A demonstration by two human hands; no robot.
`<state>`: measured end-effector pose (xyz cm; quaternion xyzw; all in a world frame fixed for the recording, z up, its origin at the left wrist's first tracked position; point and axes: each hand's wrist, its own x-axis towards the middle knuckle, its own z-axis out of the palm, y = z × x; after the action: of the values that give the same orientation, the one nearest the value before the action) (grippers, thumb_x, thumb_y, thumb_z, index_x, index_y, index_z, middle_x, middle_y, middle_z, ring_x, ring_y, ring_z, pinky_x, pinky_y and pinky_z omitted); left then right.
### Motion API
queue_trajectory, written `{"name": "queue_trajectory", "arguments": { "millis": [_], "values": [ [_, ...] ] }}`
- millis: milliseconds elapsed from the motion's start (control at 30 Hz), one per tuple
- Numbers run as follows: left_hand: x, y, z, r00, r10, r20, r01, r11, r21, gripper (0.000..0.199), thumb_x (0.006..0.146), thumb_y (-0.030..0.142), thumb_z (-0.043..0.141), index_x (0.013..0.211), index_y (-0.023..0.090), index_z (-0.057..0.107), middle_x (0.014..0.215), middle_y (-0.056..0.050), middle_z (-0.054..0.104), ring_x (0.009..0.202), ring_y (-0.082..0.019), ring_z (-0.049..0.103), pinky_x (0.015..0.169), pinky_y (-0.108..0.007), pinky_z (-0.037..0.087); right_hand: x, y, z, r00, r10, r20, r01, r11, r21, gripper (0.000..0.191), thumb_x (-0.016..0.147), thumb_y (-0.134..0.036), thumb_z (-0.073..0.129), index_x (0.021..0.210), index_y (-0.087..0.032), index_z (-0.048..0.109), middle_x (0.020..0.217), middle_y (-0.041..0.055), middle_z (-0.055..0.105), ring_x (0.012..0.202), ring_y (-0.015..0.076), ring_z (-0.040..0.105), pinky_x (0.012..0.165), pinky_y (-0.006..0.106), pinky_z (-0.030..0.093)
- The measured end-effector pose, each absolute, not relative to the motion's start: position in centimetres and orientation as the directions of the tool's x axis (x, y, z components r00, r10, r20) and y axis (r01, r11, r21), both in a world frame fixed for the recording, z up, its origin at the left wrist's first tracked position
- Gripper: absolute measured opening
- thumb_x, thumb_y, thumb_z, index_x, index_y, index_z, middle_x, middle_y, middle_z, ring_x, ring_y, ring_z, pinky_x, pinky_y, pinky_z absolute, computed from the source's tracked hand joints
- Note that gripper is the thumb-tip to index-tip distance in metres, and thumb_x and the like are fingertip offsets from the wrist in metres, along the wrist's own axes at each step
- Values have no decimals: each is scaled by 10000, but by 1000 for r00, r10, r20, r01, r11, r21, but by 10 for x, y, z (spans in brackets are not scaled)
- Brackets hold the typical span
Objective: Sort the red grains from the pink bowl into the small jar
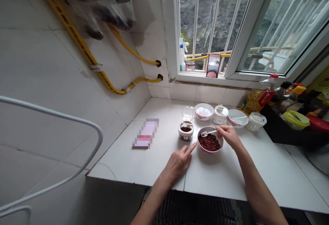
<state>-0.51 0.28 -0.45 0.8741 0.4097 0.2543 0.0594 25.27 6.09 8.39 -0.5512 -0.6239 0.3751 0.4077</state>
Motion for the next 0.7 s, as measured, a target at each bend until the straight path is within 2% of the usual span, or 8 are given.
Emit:
{"name": "queue_trajectory", "arguments": {
  "millis": [267,467,700],
  "values": [
    [-4,3,-6,526,756,389,701,-645,304,581,928,88,460,1490,216,393,937,-46,604,729,-177,635,653,-275,554,250,59,87,-23,994,110,411,110,-905,529,749,-630,590,436,-213,503,426,10,534,442,131,456,503,272,366],
    [-5,2,-5,516,760,396,697,-641,321,457,938,105,470,1384,194,510,952,-57,622,736,-179,648,658,-279,560,246,57,90,-9,991,135,477,123,-870,531,774,-613,579,435,-211,503,426,8,519,440,133,453,499,274,361],
    [-10,2,-4,490,772,406,705,-624,337,350,952,136,481,1284,184,580,949,-55,638,719,-166,658,651,-265,565,247,61,87,-9,995,96,372,92,-924,556,730,-678,606,435,-218,505,443,26,543,477,150,478,551,292,405]
  ]
}}
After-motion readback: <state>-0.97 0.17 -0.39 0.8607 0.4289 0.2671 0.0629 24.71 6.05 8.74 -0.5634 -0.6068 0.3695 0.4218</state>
